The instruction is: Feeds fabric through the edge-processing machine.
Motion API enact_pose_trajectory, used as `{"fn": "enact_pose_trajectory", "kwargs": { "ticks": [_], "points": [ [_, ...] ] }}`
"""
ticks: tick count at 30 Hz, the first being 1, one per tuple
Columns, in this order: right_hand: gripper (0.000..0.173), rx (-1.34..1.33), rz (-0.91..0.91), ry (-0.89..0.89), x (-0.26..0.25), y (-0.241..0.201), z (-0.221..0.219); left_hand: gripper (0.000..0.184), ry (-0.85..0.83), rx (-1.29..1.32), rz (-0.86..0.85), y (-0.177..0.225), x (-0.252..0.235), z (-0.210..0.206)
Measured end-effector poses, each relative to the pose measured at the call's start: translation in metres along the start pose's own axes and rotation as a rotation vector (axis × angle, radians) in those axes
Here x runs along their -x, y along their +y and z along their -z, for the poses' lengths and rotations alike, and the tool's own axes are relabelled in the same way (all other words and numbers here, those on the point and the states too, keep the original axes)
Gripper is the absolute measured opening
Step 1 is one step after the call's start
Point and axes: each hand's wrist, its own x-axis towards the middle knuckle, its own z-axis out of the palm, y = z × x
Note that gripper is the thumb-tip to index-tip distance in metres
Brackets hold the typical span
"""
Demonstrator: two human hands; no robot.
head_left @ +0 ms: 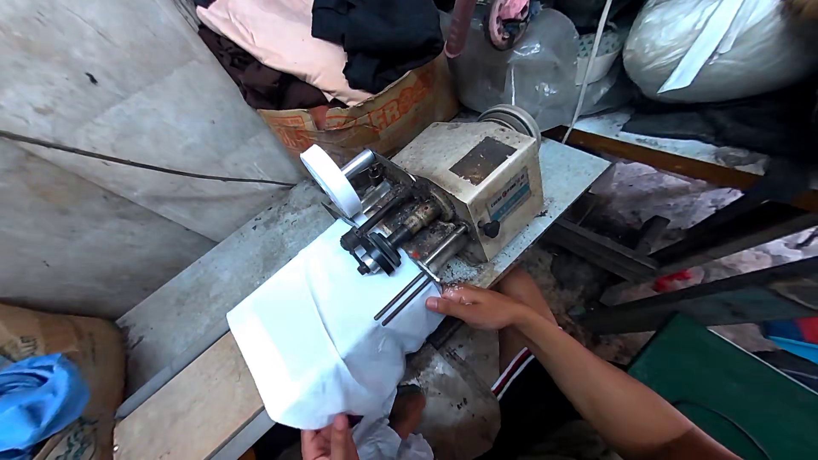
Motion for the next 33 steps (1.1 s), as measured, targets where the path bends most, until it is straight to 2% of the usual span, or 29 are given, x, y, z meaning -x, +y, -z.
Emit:
{"fn": "enact_pose_trajectory", "kwargs": {
  "ticks": [2, 4, 7, 11, 13, 15, 18, 21, 25, 29, 33],
  "points": [
    [0.041, -0.002, 0.001, -0.006, -0.001, 0.001, 0.000, 0.037, -0.023, -0.099, 0.052, 0.003, 0.000, -0.004],
    [0.041, -0.006, -0.005, -0.007, -0.001, 0.002, 0.001, 0.033, -0.032, -0.097, 0.089, 0.005, 0.004, -0.008],
    [0.041, 0.000, -0.017, -0.009, 0.000, 0.001, 0.001, 0.030, 0.036, -0.008, 0.023, 0.003, 0.001, -0.007],
    [0.040, -0.004, -0.006, -0.001, -0.001, 0.002, 0.001, 0.033, -0.017, -0.106, 0.094, 0.006, 0.003, -0.012],
    [0.041, -0.004, -0.017, -0.004, -0.001, 0.002, 0.002, 0.030, -0.001, -0.054, 0.069, 0.004, 0.003, -0.009],
    [0.041, 0.000, -0.022, -0.006, -0.001, 0.002, 0.002, 0.035, 0.027, -0.047, 0.028, 0.000, -0.002, -0.006],
    [0.040, -0.008, -0.006, -0.003, -0.002, 0.003, 0.002, 0.035, -0.006, -0.084, 0.084, -0.002, 0.000, -0.008],
    [0.040, -0.006, 0.017, 0.004, -0.002, 0.003, 0.002, 0.030, 0.009, 0.055, 0.057, -0.001, 0.002, -0.007],
    [0.044, -0.003, -0.008, 0.002, -0.001, 0.002, 0.002, 0.029, 0.032, -0.103, 0.095, 0.000, 0.001, -0.012],
    [0.042, 0.006, -0.005, -0.016, -0.001, 0.002, 0.003, 0.026, 0.069, -0.016, 0.051, -0.003, 0.001, -0.010],
    [0.041, 0.006, -0.006, -0.016, -0.001, 0.002, 0.003, 0.027, 0.026, -0.084, 0.076, -0.003, 0.001, -0.013]
  ]
}}
